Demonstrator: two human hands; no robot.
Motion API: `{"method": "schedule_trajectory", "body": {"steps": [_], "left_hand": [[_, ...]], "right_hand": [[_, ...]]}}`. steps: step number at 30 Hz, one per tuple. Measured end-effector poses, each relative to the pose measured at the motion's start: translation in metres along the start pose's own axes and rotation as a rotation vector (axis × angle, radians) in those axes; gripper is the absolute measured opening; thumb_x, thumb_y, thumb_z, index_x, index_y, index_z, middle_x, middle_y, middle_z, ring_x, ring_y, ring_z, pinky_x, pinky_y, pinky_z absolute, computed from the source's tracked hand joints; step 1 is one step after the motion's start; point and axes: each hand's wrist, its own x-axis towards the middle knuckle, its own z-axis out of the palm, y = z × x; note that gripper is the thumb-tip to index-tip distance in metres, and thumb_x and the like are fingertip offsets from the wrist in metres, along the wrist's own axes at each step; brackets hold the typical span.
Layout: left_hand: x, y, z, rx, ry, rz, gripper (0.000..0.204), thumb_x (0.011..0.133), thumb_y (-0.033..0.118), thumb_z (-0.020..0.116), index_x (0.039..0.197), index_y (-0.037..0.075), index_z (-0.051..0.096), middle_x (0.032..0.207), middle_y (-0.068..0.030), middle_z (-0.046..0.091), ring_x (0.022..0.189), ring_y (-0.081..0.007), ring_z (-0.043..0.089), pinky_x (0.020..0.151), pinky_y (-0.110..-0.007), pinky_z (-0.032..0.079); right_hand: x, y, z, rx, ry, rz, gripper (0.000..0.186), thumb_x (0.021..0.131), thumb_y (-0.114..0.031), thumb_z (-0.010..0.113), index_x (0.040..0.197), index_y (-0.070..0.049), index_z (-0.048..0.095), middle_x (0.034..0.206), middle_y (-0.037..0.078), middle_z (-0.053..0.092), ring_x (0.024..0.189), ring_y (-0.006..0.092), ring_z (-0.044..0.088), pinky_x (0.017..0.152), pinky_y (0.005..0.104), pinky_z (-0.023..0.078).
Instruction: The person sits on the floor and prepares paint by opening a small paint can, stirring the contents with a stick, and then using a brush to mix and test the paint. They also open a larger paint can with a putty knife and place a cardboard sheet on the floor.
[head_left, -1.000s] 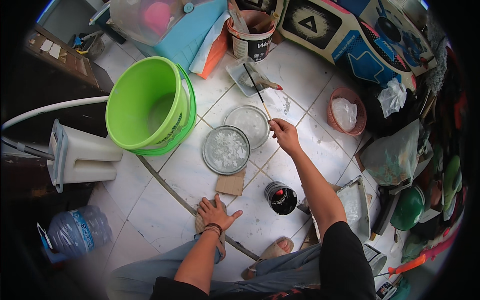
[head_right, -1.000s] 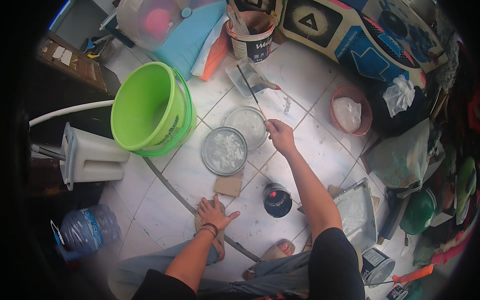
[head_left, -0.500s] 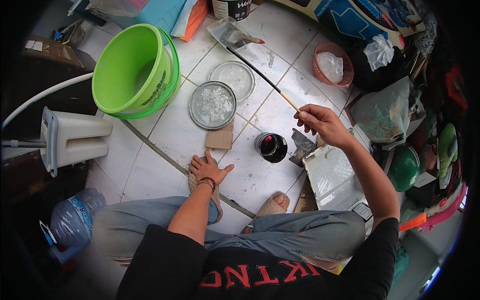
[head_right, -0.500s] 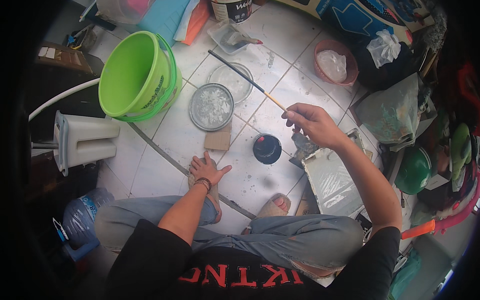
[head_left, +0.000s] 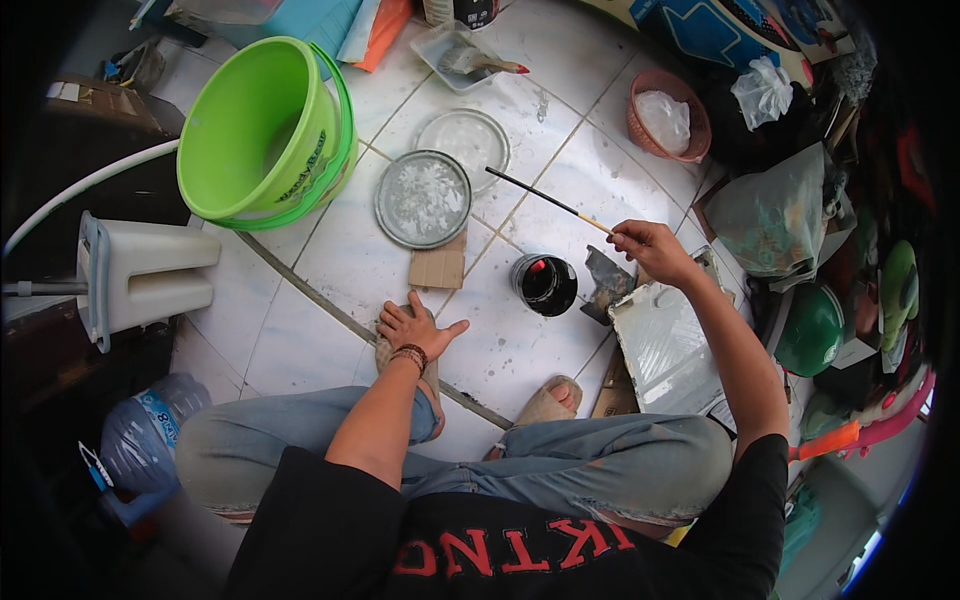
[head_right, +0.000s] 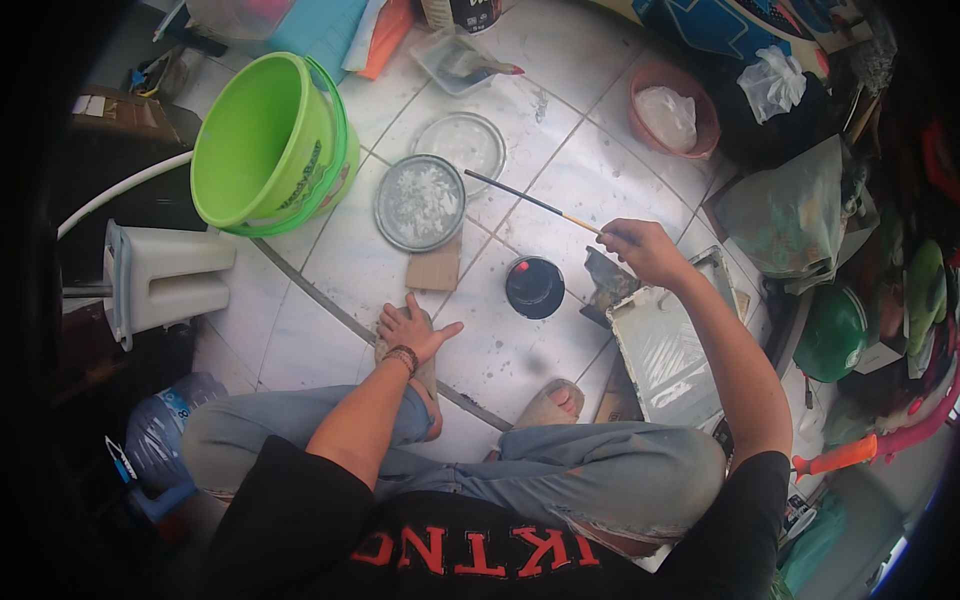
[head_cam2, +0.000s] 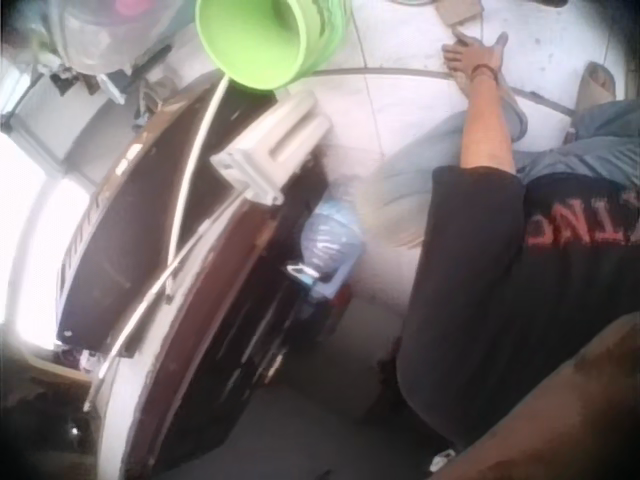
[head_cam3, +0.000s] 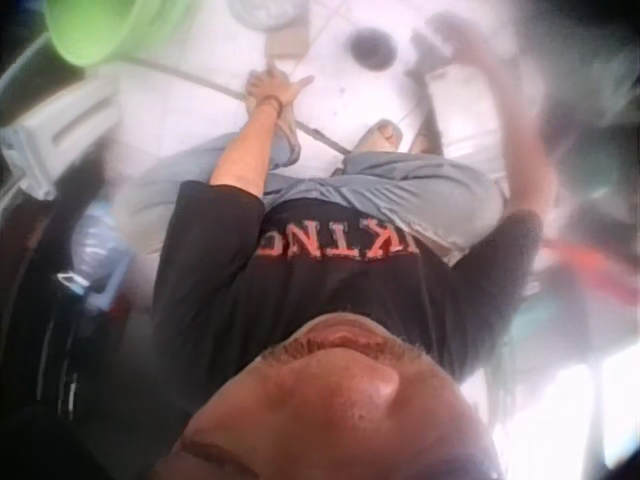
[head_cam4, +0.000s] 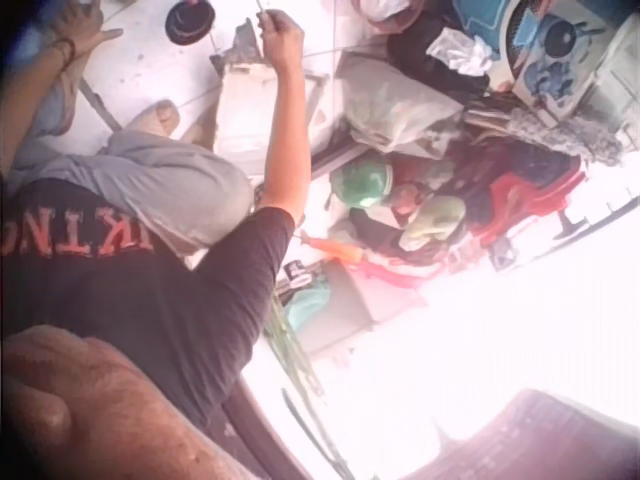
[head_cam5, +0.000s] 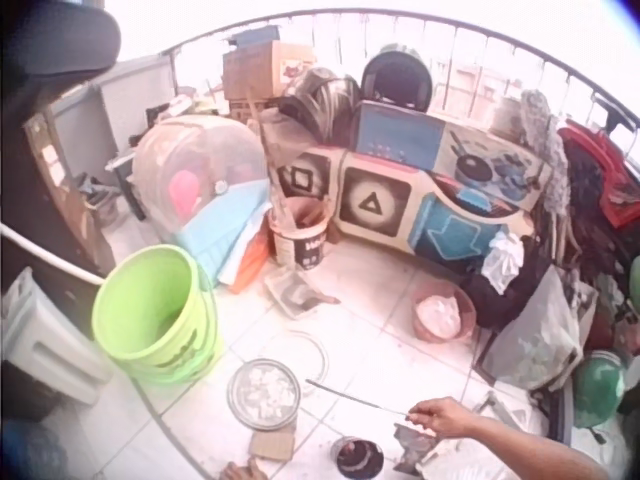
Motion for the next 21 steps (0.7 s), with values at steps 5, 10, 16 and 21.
{"method": "schedule_trajectory", "body": {"steps": [5, 10, 16, 21], "left_hand": [[0.002, -0.002, -0.003, -0.010, -0.023, 0.030, 0.127, 0.068, 0.084, 0.054, 0.154, 0.004, 0.004, 0.150, -0.0416, 0.003, 0.142, -0.0536, 0.002, 0.112, -0.060, 0.004], [0.000, -0.002, -0.005, -0.011, -0.027, 0.031, 0.126, 0.068, 0.084, 0.053, 0.154, 0.005, 0.004, 0.150, -0.0412, 0.003, 0.143, -0.0522, 0.002, 0.112, -0.061, 0.002], [0.000, -0.007, -0.005, -0.042, -0.021, 0.064, 0.125, 0.069, 0.084, 0.053, 0.154, 0.006, 0.004, 0.150, -0.0415, 0.003, 0.142, -0.0526, 0.001, 0.112, -0.061, 0.000], [-0.003, -0.005, -0.009, -0.042, -0.028, 0.046, 0.124, 0.070, 0.083, 0.053, 0.154, 0.006, 0.005, 0.150, -0.0414, 0.003, 0.142, -0.0529, 0.000, 0.112, -0.060, 0.000]], "right_hand": [[0.072, 0.012, 0.011, -0.079, -0.115, 0.031, 0.027, 0.094, -0.026, 0.060, 0.105, -0.003, 0.069, 0.090, 0.008, 0.069, 0.076, 0.0154, 0.060, 0.073, 0.0310, 0.051], [0.113, 0.025, 0.057, -0.052, -0.165, 0.070, 0.028, 0.093, -0.027, 0.061, 0.107, -0.004, 0.069, 0.095, 0.010, 0.070, 0.079, 0.0172, 0.063, 0.075, 0.0326, 0.052], [0.128, 0.042, 0.087, -0.188, -0.110, 0.022, 0.032, 0.093, -0.030, 0.060, 0.109, -0.004, 0.067, 0.099, 0.016, 0.069, 0.085, 0.0290, 0.066, 0.080, 0.0386, 0.051], [0.117, 0.030, 0.091, -0.443, -0.094, -0.085, 0.030, 0.093, -0.031, 0.056, 0.106, -0.006, 0.067, 0.098, 0.019, 0.069, 0.093, 0.0372, 0.064, 0.082, 0.0445, 0.049]]}}
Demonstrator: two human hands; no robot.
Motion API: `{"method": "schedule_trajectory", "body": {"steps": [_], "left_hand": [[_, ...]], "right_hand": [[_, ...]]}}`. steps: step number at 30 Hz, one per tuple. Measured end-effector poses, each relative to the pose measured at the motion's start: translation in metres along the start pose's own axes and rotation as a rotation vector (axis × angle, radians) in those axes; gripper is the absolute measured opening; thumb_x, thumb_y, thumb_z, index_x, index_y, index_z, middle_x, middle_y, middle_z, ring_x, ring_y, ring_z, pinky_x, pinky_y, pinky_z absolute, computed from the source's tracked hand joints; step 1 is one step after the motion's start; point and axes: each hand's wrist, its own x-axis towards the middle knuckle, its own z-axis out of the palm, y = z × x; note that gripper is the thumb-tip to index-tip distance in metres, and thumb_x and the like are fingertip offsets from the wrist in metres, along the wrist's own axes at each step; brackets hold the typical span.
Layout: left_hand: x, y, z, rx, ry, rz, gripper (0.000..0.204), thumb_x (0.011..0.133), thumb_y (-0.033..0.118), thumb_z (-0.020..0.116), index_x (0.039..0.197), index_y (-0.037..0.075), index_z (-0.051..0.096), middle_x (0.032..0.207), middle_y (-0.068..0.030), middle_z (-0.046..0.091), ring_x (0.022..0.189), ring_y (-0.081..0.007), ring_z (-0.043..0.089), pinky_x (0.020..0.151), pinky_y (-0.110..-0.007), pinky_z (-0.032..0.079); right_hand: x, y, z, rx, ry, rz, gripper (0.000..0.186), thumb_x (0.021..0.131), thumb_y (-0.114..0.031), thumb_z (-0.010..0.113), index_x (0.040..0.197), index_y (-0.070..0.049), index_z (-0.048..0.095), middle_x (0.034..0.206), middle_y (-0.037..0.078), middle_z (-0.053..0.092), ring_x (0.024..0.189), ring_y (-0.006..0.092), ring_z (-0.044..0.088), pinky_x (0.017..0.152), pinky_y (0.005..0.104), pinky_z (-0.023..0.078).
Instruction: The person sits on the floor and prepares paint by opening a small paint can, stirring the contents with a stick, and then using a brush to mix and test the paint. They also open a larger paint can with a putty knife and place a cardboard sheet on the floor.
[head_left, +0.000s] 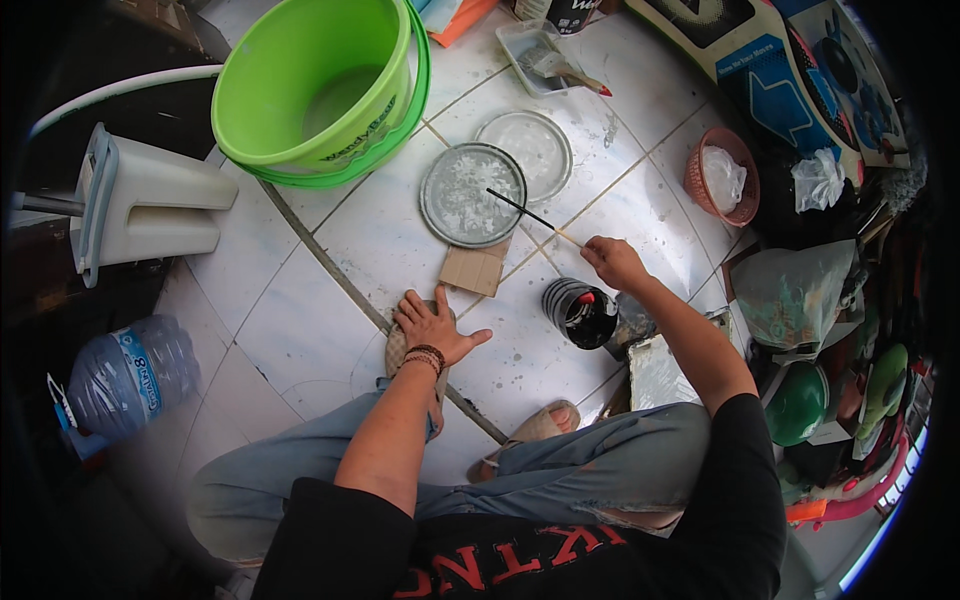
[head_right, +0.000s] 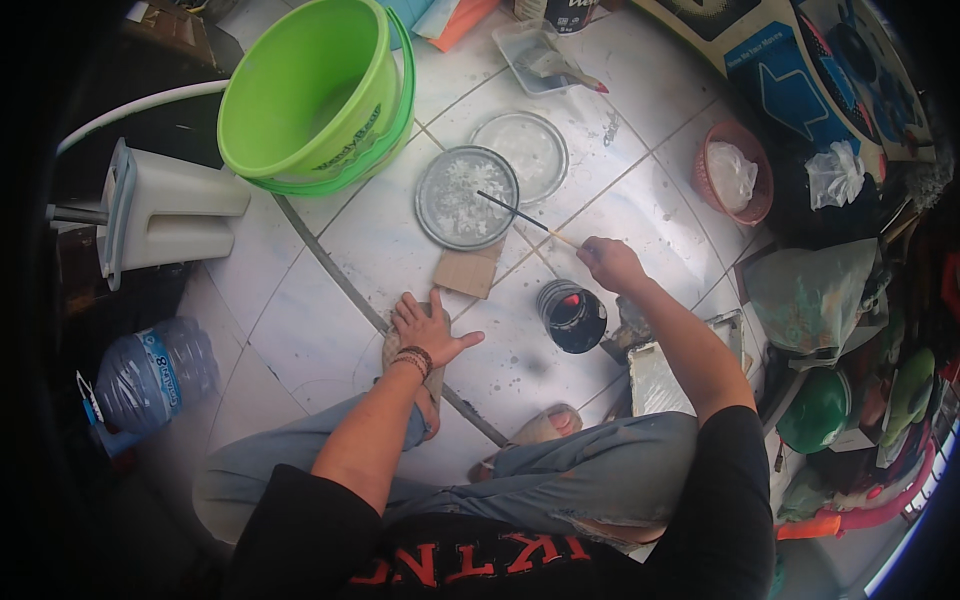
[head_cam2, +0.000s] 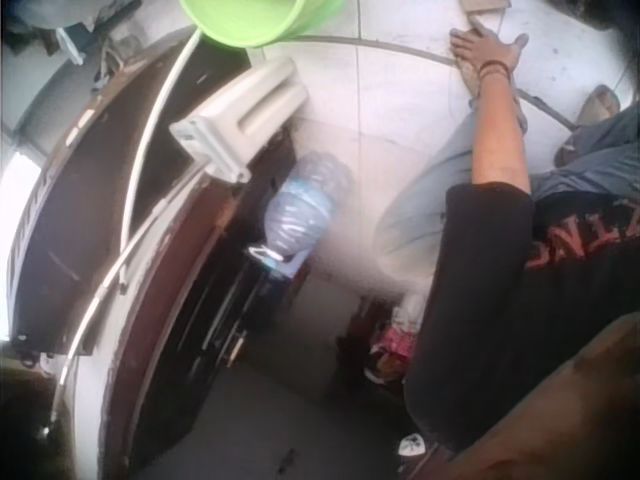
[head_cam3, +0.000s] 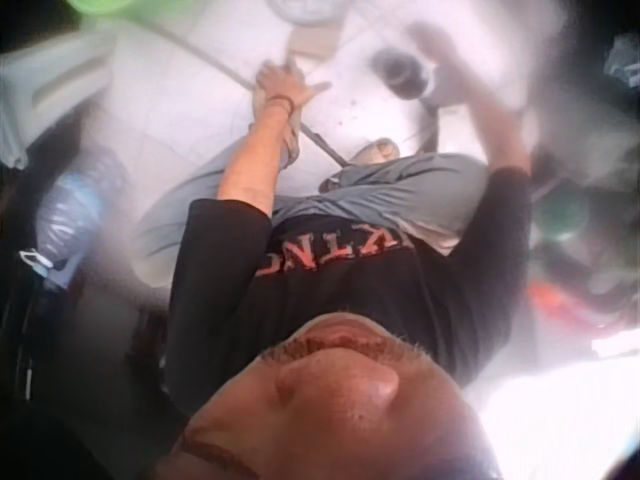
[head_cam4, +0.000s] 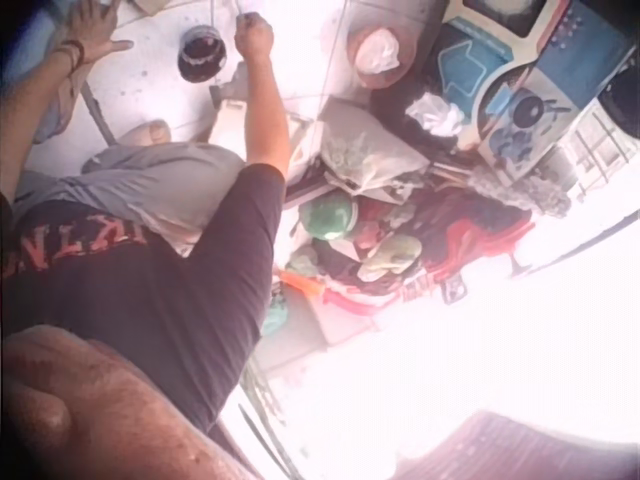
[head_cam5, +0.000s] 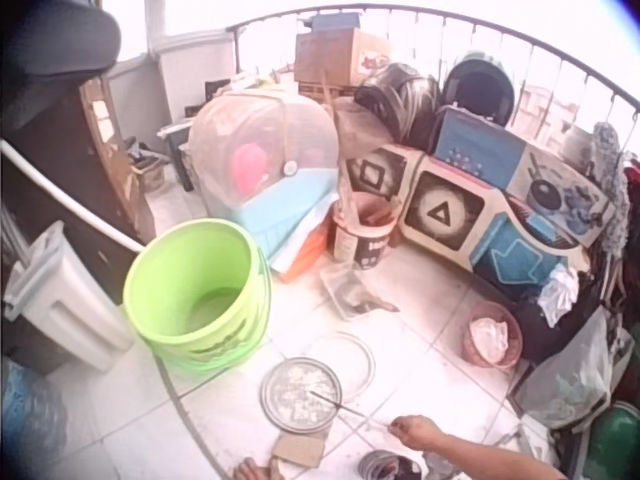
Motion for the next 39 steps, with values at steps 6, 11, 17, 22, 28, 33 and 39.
{"method": "schedule_trajectory", "body": {"steps": [6, 11, 17, 22, 28, 33, 39], "left_hand": [[0.002, 0.002, 0.005, 0.012, 0.017, 0.009, 0.123, 0.070, 0.082, 0.053, 0.154, 0.006, 0.005, 0.150, -0.0418, 0.003, 0.142, -0.0526, 0.001, 0.113, -0.060, 0.001], [0.003, -0.001, 0.006, 0.014, 0.023, -0.010, 0.123, 0.071, 0.082, 0.054, 0.154, 0.006, 0.004, 0.150, -0.0417, 0.003, 0.142, -0.0526, 0.001, 0.113, -0.060, 0.001], [0.005, 0.001, 0.001, 0.035, 0.009, -0.009, 0.125, 0.070, 0.082, 0.055, 0.154, 0.005, 0.004, 0.150, -0.0417, 0.001, 0.142, -0.0531, 0.001, 0.113, -0.060, 0.001], [0.003, 0.000, 0.001, 0.046, -0.005, -0.020, 0.126, 0.070, 0.084, 0.053, 0.153, 0.004, 0.001, 0.150, -0.0415, 0.000, 0.142, -0.0533, 0.001, 0.115, -0.058, 0.002], [0.009, 0.003, 0.012, 0.051, 0.027, -0.022, 0.129, 0.068, 0.083, 0.057, 0.153, 0.005, -0.001, 0.150, -0.0424, -0.001, 0.142, -0.0539, 0.001, 0.116, -0.056, 0.003], [0.021, -0.002, 0.024, 0.069, 0.053, -0.052, 0.130, 0.067, 0.083, 0.059, 0.153, 0.003, 0.001, 0.149, -0.0436, -0.001, 0.141, -0.0548, 0.001, 0.115, -0.056, 0.004], [0.026, -0.022, 0.027, -0.007, 0.105, 0.003, 0.130, 0.066, 0.081, 0.061, 0.152, 0.004, 0.003, 0.147, -0.0459, -0.001, 0.139, -0.0584, 0.001, 0.114, -0.058, 0.005]], "right_hand": [[0.000, 0.007, 0.008, -0.199, 0.021, -0.098, 0.034, 0.094, -0.037, 0.053, 0.092, -0.005, 0.062, 0.091, 0.016, 0.067, 0.087, 0.0368, 0.063, 0.077, 0.0470, 0.049], [0.005, -0.016, 0.001, -0.337, -0.029, -0.099, 0.041, 0.092, -0.045, 0.054, 0.093, -0.005, 0.060, 0.087, 0.015, 0.066, 0.085, 0.0340, 0.064, 0.075, 0.0457, 0.050], [0.010, -0.018, 0.004, -0.283, 0.121, -0.186, 0.045, 0.089, -0.050, 0.059, 0.084, -0.006, 0.061, 0.078, 0.012, 0.066, 0.075, 0.0324, 0.065, 0.067, 0.0437, 0.050], [0.010, -0.014, -0.015, -0.210, 0.151, -0.120, 0.044, 0.091, -0.049, 0.057, 0.088, -0.006, 0.062, 0.082, 0.014, 0.067, 0.081, 0.0327, 0.065, 0.071, 0.0439, 0.051], [-0.029, 0.037, -0.110, 0.036, 0.858, 0.124, 0.039, 0.091, -0.040, 0.060, 0.076, -0.004, 0.062, 0.074, 0.015, 0.066, 0.069, 0.0343, 0.065, 0.064, 0.0443, 0.050], [-0.068, 0.135, -0.161, 0.068, 1.299, 0.563, 0.037, 0.089, -0.040, 0.063, 0.086, -0.004, 0.066, 0.082, 0.016, 0.068, 0.078, 0.0349, 0.065, 0.070, 0.0424, 0.051], [-0.062, 0.169, -0.171, 0.355, 1.047, 0.612, 0.042, 0.089, -0.042, 0.058, 0.104, -0.004, 0.065, 0.104, 0.017, 0.068, 0.101, 0.0326, 0.064, 0.086, 0.0424, 0.050]]}}
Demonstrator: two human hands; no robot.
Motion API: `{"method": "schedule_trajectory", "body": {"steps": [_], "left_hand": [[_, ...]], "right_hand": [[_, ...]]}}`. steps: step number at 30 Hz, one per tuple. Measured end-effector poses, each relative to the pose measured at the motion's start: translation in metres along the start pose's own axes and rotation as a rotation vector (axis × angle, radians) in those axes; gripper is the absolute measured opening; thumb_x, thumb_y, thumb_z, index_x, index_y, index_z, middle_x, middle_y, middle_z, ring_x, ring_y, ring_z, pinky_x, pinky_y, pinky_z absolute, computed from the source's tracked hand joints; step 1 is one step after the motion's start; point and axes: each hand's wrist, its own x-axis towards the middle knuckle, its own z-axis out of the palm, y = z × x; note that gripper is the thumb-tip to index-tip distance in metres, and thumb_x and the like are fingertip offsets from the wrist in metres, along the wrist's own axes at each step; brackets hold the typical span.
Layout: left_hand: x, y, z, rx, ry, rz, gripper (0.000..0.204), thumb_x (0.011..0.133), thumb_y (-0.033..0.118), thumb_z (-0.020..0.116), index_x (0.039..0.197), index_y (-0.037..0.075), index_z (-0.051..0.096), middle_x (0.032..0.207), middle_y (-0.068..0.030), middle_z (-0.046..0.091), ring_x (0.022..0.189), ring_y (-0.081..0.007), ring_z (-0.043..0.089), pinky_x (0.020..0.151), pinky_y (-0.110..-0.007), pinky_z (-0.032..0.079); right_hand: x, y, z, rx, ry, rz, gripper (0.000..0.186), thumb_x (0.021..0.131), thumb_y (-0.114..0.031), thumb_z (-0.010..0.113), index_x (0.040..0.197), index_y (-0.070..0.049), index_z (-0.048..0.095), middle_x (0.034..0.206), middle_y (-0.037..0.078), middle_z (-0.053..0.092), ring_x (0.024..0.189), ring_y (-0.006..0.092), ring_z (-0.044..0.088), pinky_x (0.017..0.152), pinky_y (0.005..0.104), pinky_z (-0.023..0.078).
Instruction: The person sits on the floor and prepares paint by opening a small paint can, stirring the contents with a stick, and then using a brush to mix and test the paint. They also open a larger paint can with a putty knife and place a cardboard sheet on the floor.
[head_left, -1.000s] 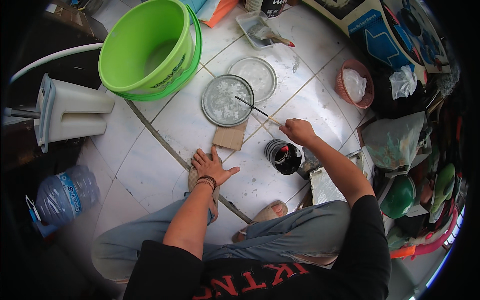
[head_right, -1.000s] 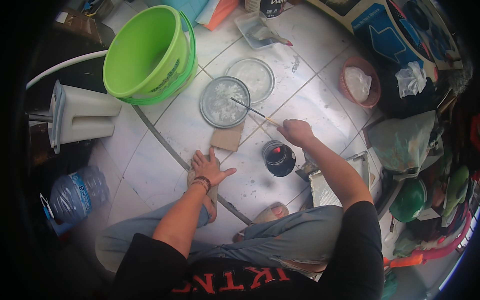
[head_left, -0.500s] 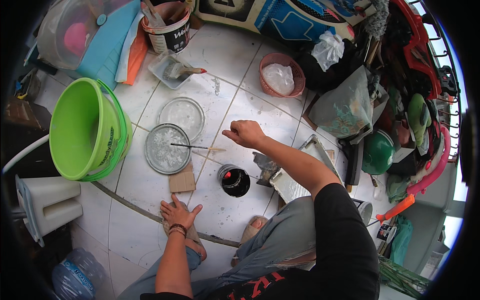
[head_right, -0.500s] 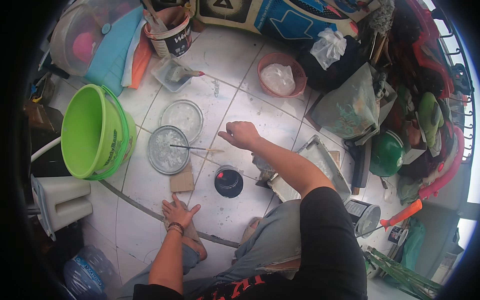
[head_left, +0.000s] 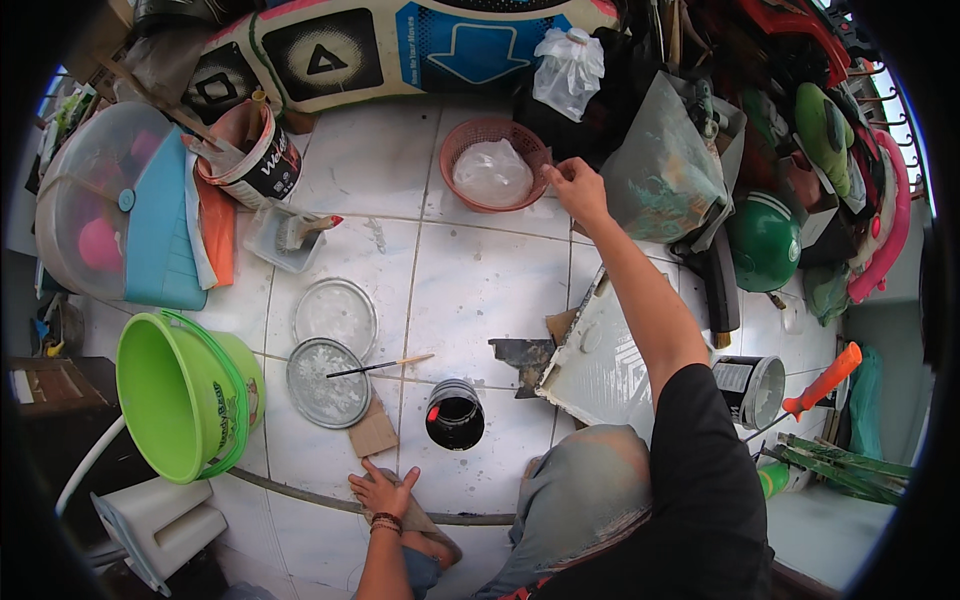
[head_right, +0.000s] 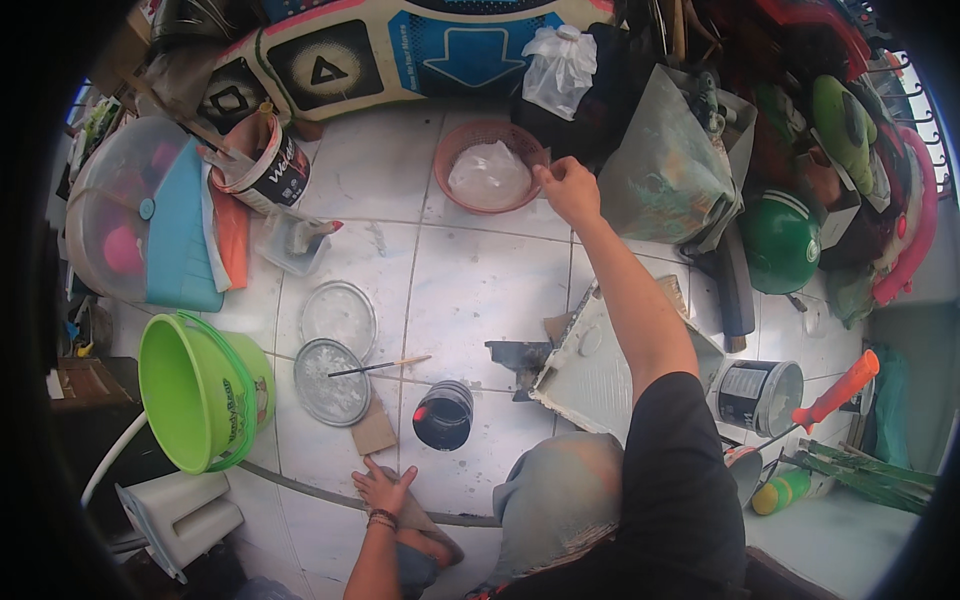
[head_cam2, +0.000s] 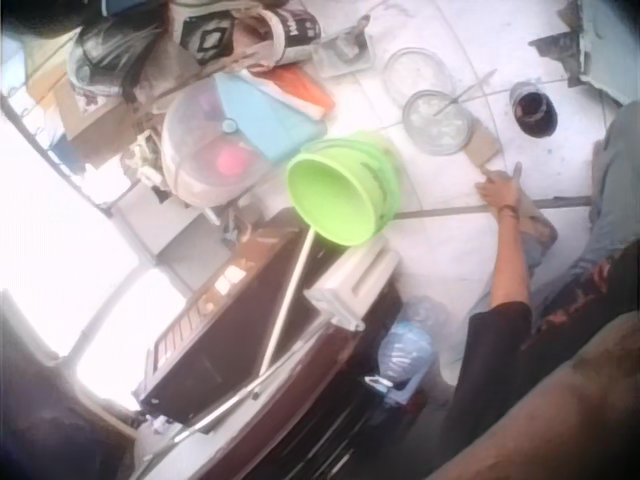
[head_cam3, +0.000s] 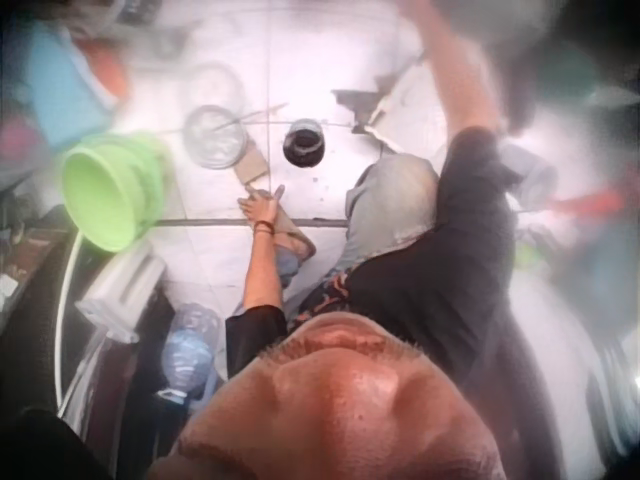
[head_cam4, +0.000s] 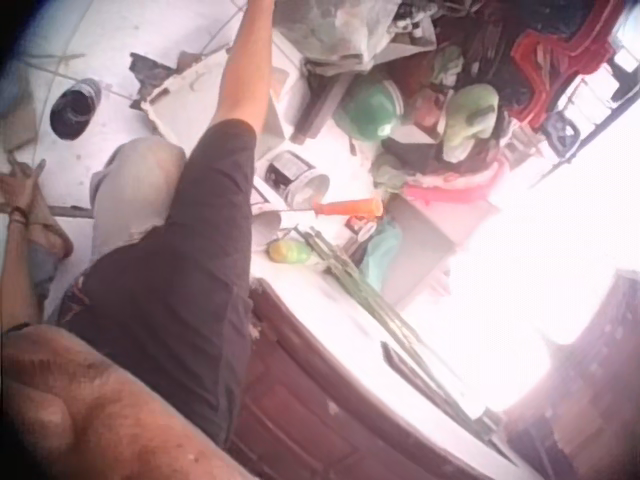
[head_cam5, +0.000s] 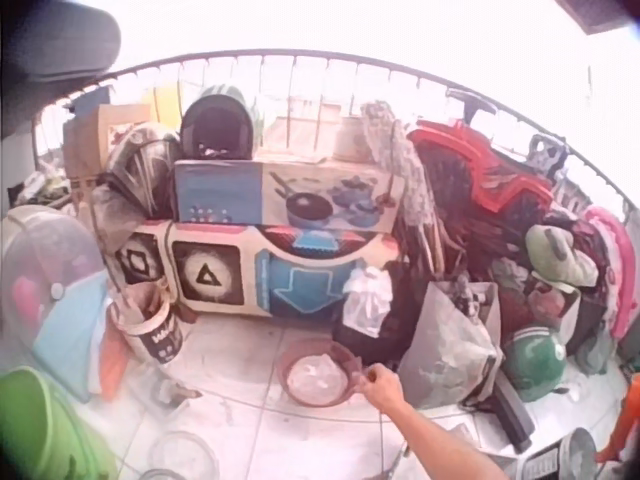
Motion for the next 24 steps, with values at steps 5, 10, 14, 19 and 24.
{"method": "schedule_trajectory", "body": {"steps": [5, 10, 14, 19, 24], "left_hand": [[-0.002, -0.001, -0.002, -0.037, 0.001, 0.015, 0.127, 0.066, 0.078, 0.064, 0.153, 0.006, 0.006, 0.149, -0.0431, -0.001, 0.141, -0.0559, 0.001, 0.115, -0.058, 0.005], [-0.009, 0.003, -0.009, -0.055, -0.006, 0.031, 0.124, 0.068, 0.074, 0.067, 0.153, 0.009, 0.006, 0.150, -0.0414, 0.000, 0.141, -0.0549, 0.002, 0.115, -0.057, 0.007], [-0.009, 0.004, -0.008, -0.039, 0.012, 0.049, 0.123, 0.067, 0.073, 0.068, 0.153, 0.010, 0.007, 0.149, -0.0413, 0.002, 0.141, -0.0548, 0.004, 0.115, -0.056, 0.008], [-0.006, 0.004, -0.010, -0.042, 0.015, 0.051, 0.121, 0.067, 0.070, 0.070, 0.153, 0.010, 0.008, 0.149, -0.0408, 0.003, 0.140, -0.0544, 0.007, 0.115, -0.056, 0.010], [-0.005, 0.008, -0.013, -0.014, 0.005, 0.029, 0.120, 0.067, 0.067, 0.071, 0.153, 0.010, 0.008, 0.149, -0.0390, 0.003, 0.141, -0.0517, 0.008, 0.114, -0.055, 0.013]], "right_hand": [[-0.001, 0.000, 0.046, 0.244, 0.095, 0.396, 0.041, 0.094, -0.031, 0.047, 0.115, 0.002, 0.058, 0.092, 0.026, 0.068, 0.078, 0.0356, 0.069, 0.073, 0.0433, 0.055], [-0.008, 0.002, 0.071, 0.374, 0.045, 0.266, 0.035, 0.096, -0.021, 0.040, 0.107, 0.007, 0.056, 0.073, 0.017, 0.066, 0.056, 0.0237, 0.067, 0.048, 0.0365, 0.055], [-0.012, -0.008, 0.090, 0.431, 0.029, 0.246, 0.034, 0.089, -0.020, 0.050, 0.098, 0.012, 0.053, 0.084, 0.033, 0.064, 0.080, 0.0433, 0.066, 0.076, 0.0467, 0.053], [-0.024, -0.049, 0.125, 0.491, -0.040, 0.237, 0.043, 0.080, -0.018, 0.058, 0.103, 0.017, 0.048, 0.097, 0.037, 0.061, 0.097, 0.0480, 0.061, 0.088, 0.0478, 0.048], [-0.047, -0.087, 0.145, 0.656, -0.266, 0.190, 0.039, 0.084, -0.018, 0.057, 0.105, 0.014, 0.050, 0.089, 0.032, 0.064, 0.085, 0.0402, 0.063, 0.077, 0.0434, 0.051]]}}
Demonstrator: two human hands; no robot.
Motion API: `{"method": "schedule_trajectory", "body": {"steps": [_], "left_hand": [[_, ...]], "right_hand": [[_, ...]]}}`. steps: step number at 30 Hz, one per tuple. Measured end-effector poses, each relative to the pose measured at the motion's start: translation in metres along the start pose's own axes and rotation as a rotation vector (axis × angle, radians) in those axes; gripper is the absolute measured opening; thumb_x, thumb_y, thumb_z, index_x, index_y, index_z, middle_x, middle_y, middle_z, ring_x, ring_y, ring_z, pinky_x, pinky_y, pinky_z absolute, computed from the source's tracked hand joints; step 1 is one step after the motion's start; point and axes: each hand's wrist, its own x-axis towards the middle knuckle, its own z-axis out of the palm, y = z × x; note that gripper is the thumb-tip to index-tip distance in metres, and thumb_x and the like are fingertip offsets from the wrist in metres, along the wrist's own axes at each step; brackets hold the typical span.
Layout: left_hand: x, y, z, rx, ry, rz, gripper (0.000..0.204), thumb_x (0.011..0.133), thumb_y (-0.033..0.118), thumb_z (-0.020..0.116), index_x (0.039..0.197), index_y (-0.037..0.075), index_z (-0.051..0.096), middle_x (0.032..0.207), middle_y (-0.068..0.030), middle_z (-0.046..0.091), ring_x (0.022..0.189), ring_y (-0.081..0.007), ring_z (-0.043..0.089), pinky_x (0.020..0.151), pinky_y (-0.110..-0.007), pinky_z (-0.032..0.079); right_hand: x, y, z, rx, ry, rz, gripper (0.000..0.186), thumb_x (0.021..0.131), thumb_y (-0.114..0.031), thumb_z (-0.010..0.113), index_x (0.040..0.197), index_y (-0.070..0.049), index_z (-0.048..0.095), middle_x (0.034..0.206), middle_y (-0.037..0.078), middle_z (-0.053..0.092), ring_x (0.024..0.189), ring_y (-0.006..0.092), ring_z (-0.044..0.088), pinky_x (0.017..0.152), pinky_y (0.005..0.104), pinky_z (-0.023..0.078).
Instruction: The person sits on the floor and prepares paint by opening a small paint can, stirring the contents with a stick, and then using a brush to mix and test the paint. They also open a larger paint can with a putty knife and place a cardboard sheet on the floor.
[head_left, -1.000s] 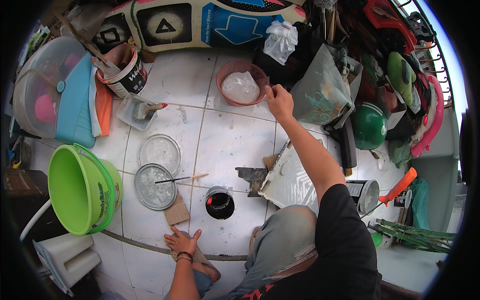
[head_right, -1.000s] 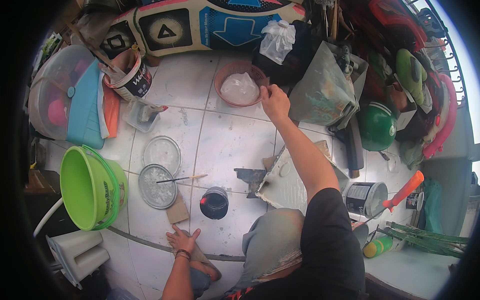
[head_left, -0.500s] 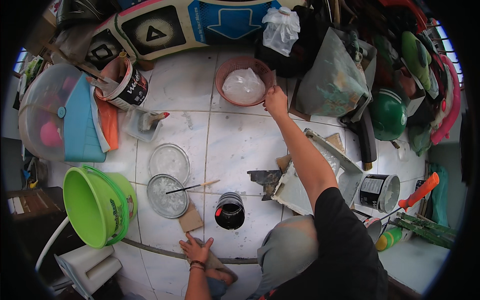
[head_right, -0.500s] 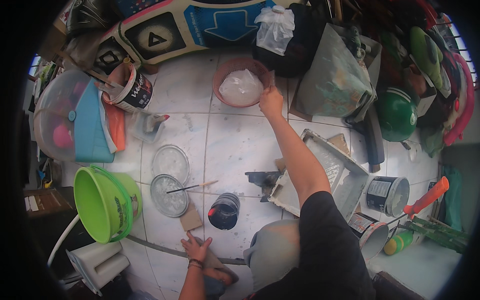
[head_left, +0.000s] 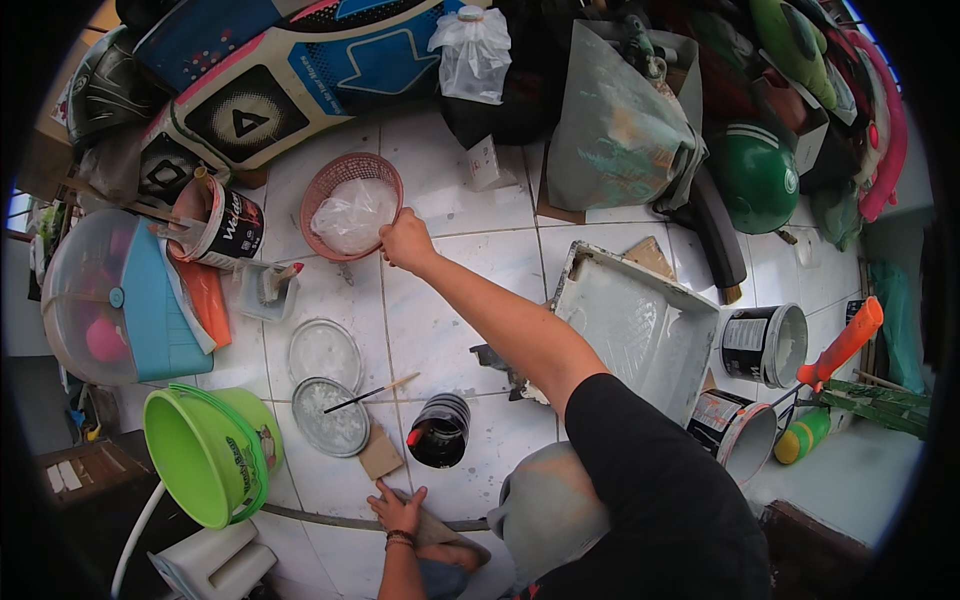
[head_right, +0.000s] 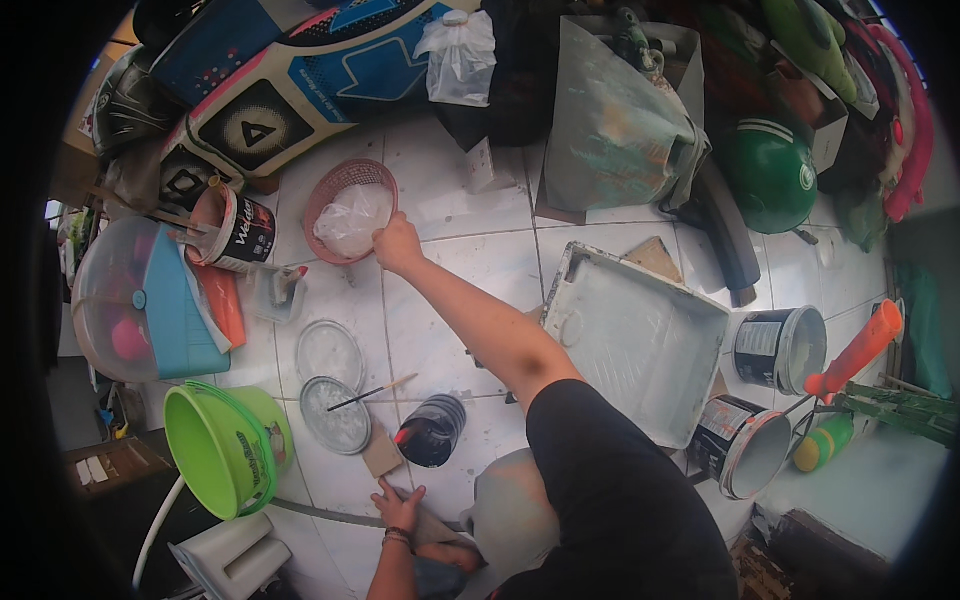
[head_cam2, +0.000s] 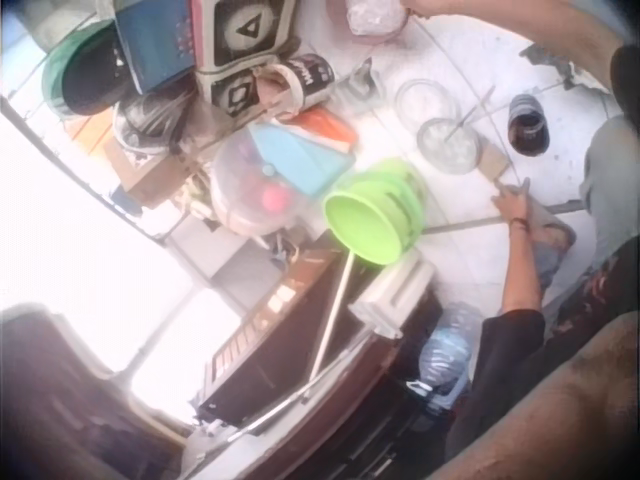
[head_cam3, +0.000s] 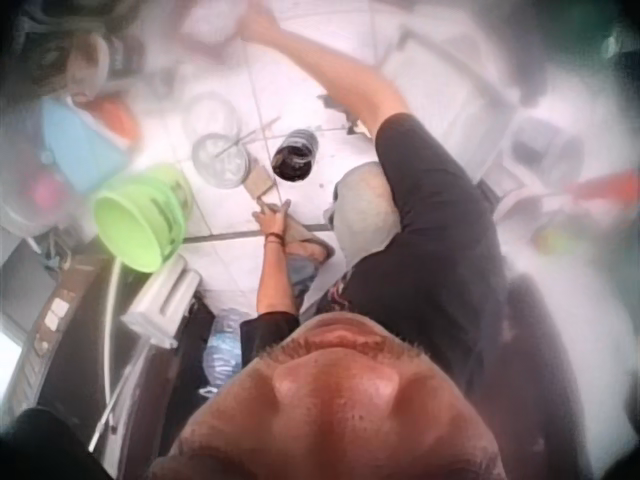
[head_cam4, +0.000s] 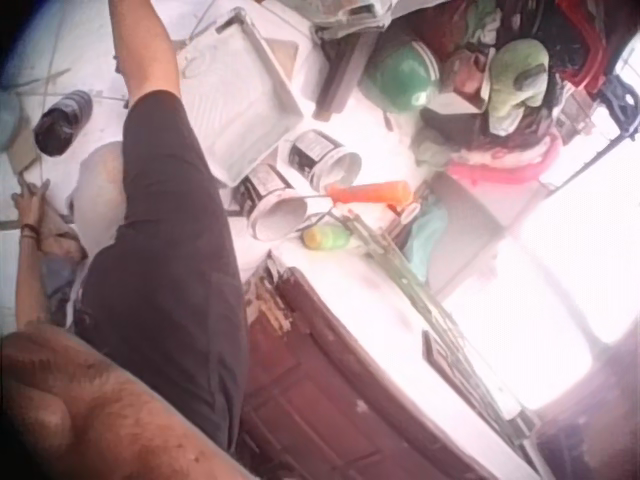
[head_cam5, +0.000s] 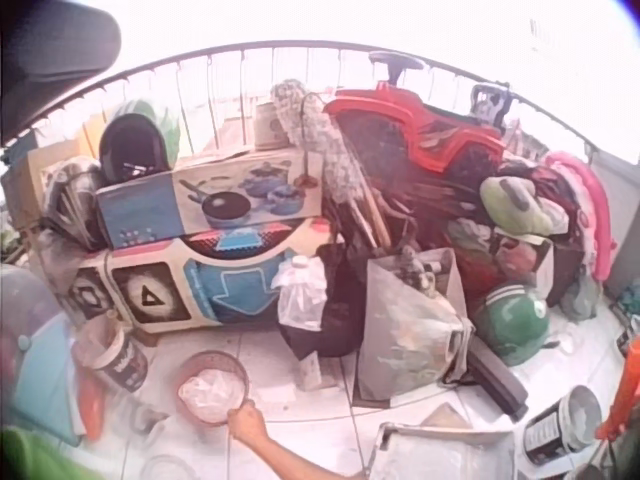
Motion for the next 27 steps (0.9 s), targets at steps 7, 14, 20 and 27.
{"method": "schedule_trajectory", "body": {"steps": [7, 14, 20, 27], "left_hand": [[-0.001, -0.006, 0.001, 0.007, 0.029, -0.008, 0.118, 0.069, 0.064, 0.071, 0.153, 0.010, 0.009, 0.150, -0.0366, 0.005, 0.141, -0.0493, 0.010, 0.114, -0.055, 0.014], [0.008, -0.012, 0.009, 0.044, 0.036, -0.013, 0.122, 0.068, 0.062, 0.073, 0.153, 0.008, 0.005, 0.151, -0.0375, 0.001, 0.142, -0.0513, 0.007, 0.114, -0.056, 0.015], [0.010, -0.004, 0.001, 0.052, -0.038, -0.024, 0.125, 0.068, 0.061, 0.074, 0.153, 0.007, -0.001, 0.151, -0.0389, -0.005, 0.142, -0.0525, 0.008, 0.114, -0.056, 0.015], [-0.028, 0.040, -0.031, 0.774, -0.129, 0.002, 0.113, 0.073, 0.069, 0.063, 0.154, 0.009, 0.011, 0.151, -0.0339, 0.018, 0.141, -0.0481, 0.019, 0.113, -0.058, 0.016]], "right_hand": [[-0.037, 0.029, -0.045, -0.287, 0.019, -0.151, 0.024, 0.087, -0.022, 0.062, 0.100, -0.002, 0.069, 0.079, 0.015, 0.070, 0.068, 0.0265, 0.067, 0.069, 0.0377, 0.054], [-0.084, 0.059, -0.115, -0.445, 0.059, -0.123, 0.022, 0.086, -0.018, 0.062, 0.102, -0.004, 0.069, 0.087, 0.015, 0.071, 0.080, 0.0306, 0.068, 0.074, 0.0393, 0.053], [-0.155, 0.050, -0.147, -0.225, 0.078, -0.193, 0.020, 0.086, -0.016, 0.061, 0.100, -0.004, 0.068, 0.087, 0.017, 0.069, 0.079, 0.0320, 0.067, 0.073, 0.0415, 0.052], [-0.348, 0.106, -0.231, 0.019, 0.709, 0.123, 0.016, 0.093, -0.009, 0.060, 0.106, 0.000, 0.063, 0.079, 0.000, 0.061, 0.067, 0.0052, 0.052, 0.060, 0.0213, 0.044]]}}
